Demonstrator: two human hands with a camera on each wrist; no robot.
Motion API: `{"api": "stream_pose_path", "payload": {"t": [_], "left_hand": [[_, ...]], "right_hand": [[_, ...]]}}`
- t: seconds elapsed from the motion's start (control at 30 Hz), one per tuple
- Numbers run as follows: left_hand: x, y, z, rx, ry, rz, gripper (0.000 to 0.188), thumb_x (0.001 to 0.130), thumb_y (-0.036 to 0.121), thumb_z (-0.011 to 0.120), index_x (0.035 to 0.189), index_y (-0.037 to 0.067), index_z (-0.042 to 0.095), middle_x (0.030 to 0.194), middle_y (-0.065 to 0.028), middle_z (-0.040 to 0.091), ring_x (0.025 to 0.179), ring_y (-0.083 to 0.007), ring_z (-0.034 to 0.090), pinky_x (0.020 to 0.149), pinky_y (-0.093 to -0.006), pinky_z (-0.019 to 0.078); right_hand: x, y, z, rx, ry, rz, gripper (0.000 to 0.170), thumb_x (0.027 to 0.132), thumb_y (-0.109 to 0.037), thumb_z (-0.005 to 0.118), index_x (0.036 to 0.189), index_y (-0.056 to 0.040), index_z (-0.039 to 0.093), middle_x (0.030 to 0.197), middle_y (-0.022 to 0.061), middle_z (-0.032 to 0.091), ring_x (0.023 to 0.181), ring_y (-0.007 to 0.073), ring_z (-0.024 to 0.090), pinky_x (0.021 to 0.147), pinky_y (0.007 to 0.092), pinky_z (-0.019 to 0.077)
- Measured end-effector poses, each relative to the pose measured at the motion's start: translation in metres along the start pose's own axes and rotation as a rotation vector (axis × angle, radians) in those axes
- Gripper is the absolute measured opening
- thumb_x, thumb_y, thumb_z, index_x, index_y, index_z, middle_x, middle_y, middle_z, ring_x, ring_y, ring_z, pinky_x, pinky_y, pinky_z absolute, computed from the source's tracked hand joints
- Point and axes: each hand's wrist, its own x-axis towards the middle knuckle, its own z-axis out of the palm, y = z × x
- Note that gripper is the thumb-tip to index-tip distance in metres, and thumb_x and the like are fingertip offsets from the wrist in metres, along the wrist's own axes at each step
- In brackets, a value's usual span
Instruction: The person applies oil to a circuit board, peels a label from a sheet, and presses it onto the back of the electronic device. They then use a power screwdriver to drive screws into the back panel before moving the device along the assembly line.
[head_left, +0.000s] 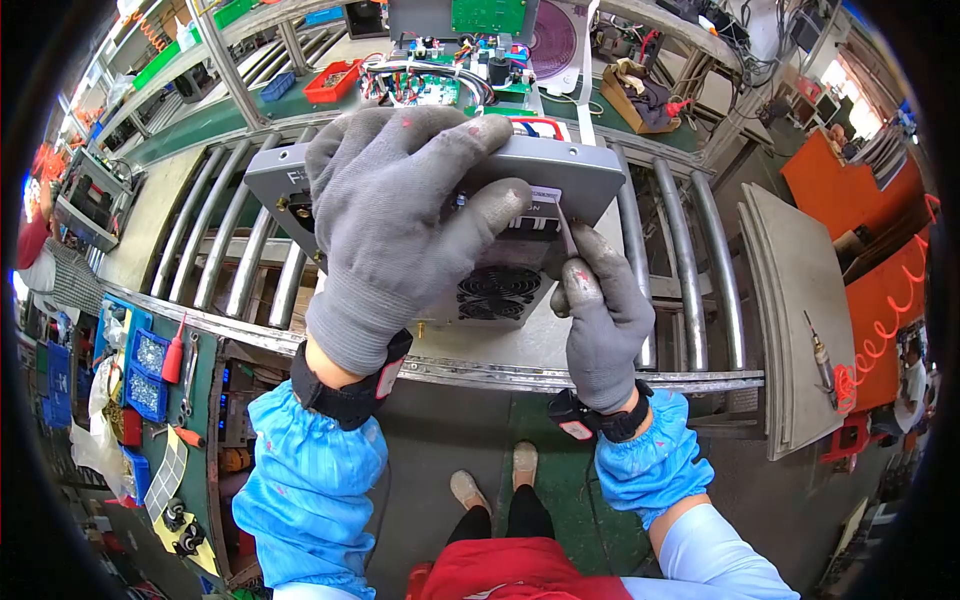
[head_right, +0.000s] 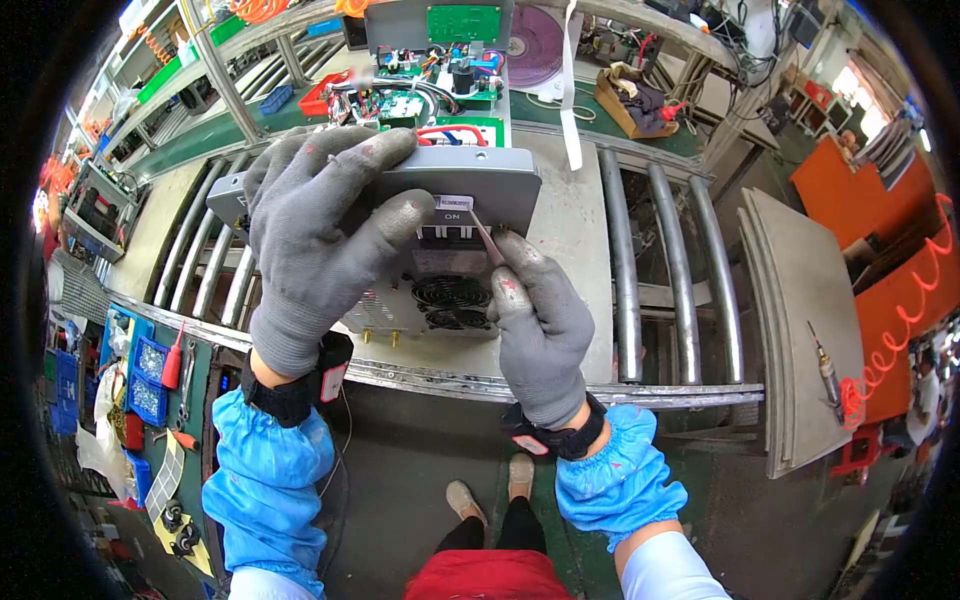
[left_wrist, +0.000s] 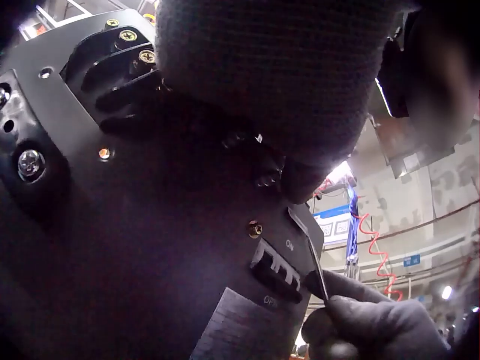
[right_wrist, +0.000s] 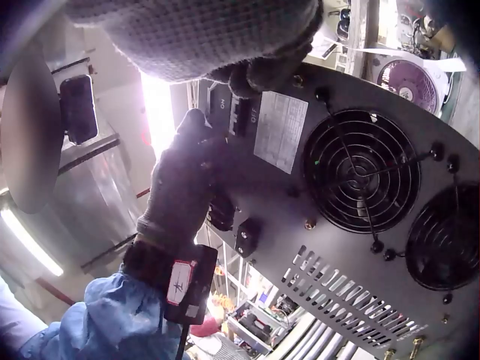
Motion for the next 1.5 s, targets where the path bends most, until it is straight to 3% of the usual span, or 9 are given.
{"api": "stream_pose_path", "payload": {"t": [0.47,0.57,0.7,1.0,1.1,1.23,1.33,1.4,1.5], "left_hand": [[0.005,0.021,0.004,0.063,-0.073,-0.212,0.044,0.069,0.045,0.080,0.099,0.014,0.070,0.091,-0.0086,0.062,0.091,-0.0304,0.057,0.086,-0.0437,0.0413],[0.009,0.026,0.003,0.123,-0.068,-0.183,0.042,0.072,0.048,0.076,0.098,0.015,0.069,0.093,-0.0089,0.060,0.092,-0.0326,0.055,0.092,-0.0480,0.0365],[0.011,0.028,0.000,0.131,-0.095,-0.202,0.061,0.073,0.069,0.067,0.101,0.015,0.067,0.095,-0.0112,0.062,0.100,-0.0362,0.052,0.098,-0.0503,0.0302],[0.017,0.036,-0.006,0.093,-0.149,-0.276,0.063,0.065,0.065,0.076,0.098,0.012,0.068,0.094,-0.0102,0.061,0.096,-0.0327,0.053,0.095,-0.0493,0.0343],[0.019,0.041,-0.002,0.097,-0.165,-0.344,0.063,0.057,0.056,0.084,0.097,0.010,0.068,0.095,-0.0101,0.061,0.098,-0.0315,0.052,0.094,-0.0475,0.0355],[0.021,0.047,-0.002,0.174,-0.224,-0.385,0.066,0.058,0.059,0.083,0.100,0.010,0.068,0.110,-0.0150,0.058,0.106,-0.0362,0.051,0.098,-0.0519,0.0332],[0.016,0.042,-0.005,-0.013,-0.360,-0.427,0.069,0.064,0.049,0.083,0.118,0.011,0.063,0.121,-0.0170,0.056,0.112,-0.0385,0.049,0.104,-0.0526,0.0312],[-0.003,0.039,-0.009,-0.030,-0.168,-0.238,0.066,0.072,0.039,0.079,0.127,0.011,0.057,0.119,-0.0158,0.056,0.112,-0.0375,0.050,0.101,-0.0555,0.0345],[-0.074,0.060,-0.049,0.016,-0.168,-0.335,0.059,0.079,0.031,0.072,0.130,0.007,0.054,0.120,-0.0174,0.057,0.112,-0.0376,0.054,0.097,-0.0499,0.0430]], "right_hand": [[-0.003,0.004,0.003,-0.015,0.053,0.015,0.030,0.095,-0.003,0.057,0.124,0.0034,0.063,0.090,0.0026,0.062,0.069,0.0055,0.052,0.060,0.0214,0.0428],[-0.001,0.007,-0.002,-0.232,0.073,-0.144,0.023,0.090,-0.004,0.062,0.111,0.0018,0.068,0.099,0.0135,0.070,0.092,0.0192,0.067,0.080,0.0274,0.0506],[-0.002,0.001,-0.001,-0.166,0.045,-0.160,0.026,0.091,-0.005,0.061,0.116,0.0009,0.067,0.094,0.0131,0.068,0.082,0.0181,0.065,0.073,0.0276,0.0502],[-0.002,-0.007,0.001,-0.202,0.063,-0.221,0.028,0.095,-0.008,0.058,0.120,0.0034,0.064,0.091,0.0082,0.067,0.078,0.0121,0.061,0.070,0.0267,0.0503],[-0.007,-0.014,-0.003,-0.281,0.096,-0.198,0.025,0.091,-0.007,0.060,0.115,-0.0022,0.066,0.098,0.0172,0.069,0.089,0.0297,0.069,0.078,0.0342,0.0534],[-0.043,0.000,-0.009,-0.290,0.098,-0.044,0.026,0.092,-0.010,0.058,0.116,-0.0028,0.066,0.098,0.0190,0.068,0.088,0.0338,0.068,0.077,0.0375,0.0534],[-0.090,0.020,0.000,-0.383,-0.129,0.011,0.030,0.092,-0.013,0.059,0.118,0.0001,0.065,0.102,0.0194,0.068,0.095,0.0309,0.067,0.084,0.0371,0.0523],[-0.129,0.045,0.010,-0.492,-0.408,0.192,0.031,0.090,-0.017,0.060,0.117,-0.0029,0.065,0.107,0.0195,0.068,0.103,0.0353,0.065,0.091,0.0425,0.0500],[-0.187,0.104,0.013,-0.389,-0.827,0.417,0.028,0.085,-0.008,0.058,0.111,-0.0032,0.067,0.087,0.0089,0.068,0.071,0.0165,0.063,0.066,0.0316,0.0514]]}}
